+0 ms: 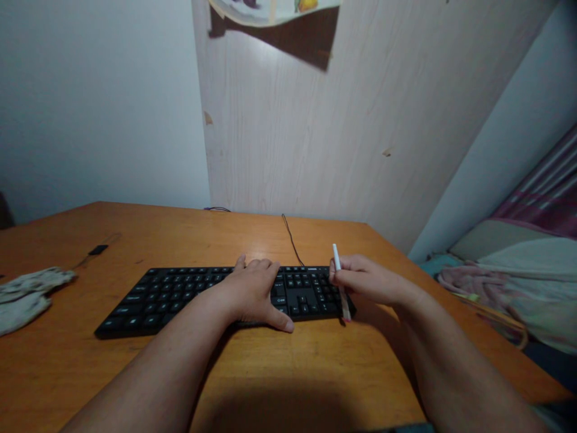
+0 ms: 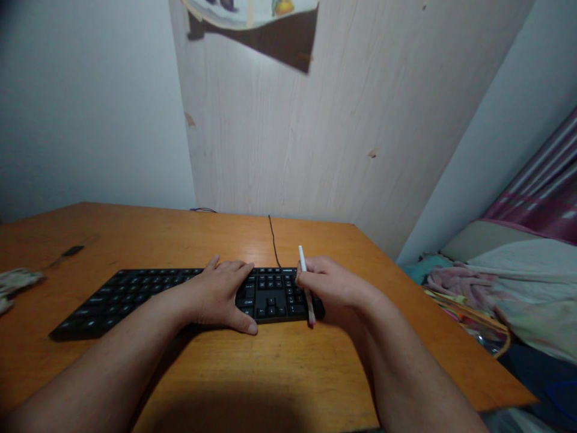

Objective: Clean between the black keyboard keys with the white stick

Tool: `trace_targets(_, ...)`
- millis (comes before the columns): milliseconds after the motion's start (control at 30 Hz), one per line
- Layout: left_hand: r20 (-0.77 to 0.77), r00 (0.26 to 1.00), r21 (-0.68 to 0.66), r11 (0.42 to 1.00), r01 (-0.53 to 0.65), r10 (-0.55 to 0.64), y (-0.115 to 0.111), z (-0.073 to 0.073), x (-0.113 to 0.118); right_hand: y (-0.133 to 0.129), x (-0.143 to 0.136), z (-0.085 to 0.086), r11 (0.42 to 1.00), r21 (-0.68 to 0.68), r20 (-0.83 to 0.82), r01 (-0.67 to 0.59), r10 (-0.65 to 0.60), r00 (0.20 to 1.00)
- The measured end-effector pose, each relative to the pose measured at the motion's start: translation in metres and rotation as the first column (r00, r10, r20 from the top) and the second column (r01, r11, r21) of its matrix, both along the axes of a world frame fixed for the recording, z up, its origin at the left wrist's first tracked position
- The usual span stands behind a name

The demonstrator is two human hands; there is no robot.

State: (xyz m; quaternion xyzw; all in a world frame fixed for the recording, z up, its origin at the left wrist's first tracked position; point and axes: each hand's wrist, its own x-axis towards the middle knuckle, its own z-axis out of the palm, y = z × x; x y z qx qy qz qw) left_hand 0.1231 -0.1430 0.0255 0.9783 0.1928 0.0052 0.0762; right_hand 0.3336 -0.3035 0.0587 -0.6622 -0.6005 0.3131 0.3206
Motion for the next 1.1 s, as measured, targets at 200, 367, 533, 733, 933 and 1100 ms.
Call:
trace_targets(200,0.016,1.000,-0.001,1.000,0.000,0.000,0.001,-0.001,0.000,0.010,0.007,-0.012,0.986,0.136,0.123,0.094,-0.111,0.986)
trace_targets(367,0.021,1.000,-0.004,1.000,0.004,-0.004,0.002,-0.003,0.000,0.019,0.016,-0.023,0.913,0.335,0.240,0.234,-0.323,0.916)
trace_targets(533,0.027,1.000,0.002,1.000,0.008,-0.009,0.002,-0.003,0.000,0.023,0.017,-0.023,0.860,0.431,0.222,0.275,-0.396,0.891)
trace_targets(733,0.022,1.000,-0.002,1.000,0.014,-0.014,0.002,-0.002,-0.001,0.017,0.016,-0.019,0.904,0.361,0.266,0.228,-0.334,0.904)
trace_targets(933,0.018,1.000,0.001,1.000,0.003,-0.003,0.001,-0.002,0.000,0.008,0.021,-0.015,0.974,0.205,0.196,0.095,-0.136,0.971)
trace_targets(1100,0.016,1.000,-0.003,1.000,0.001,-0.001,0.001,-0.002,0.000,0.001,0.017,-0.007,0.999,0.046,0.038,0.014,-0.015,0.999)
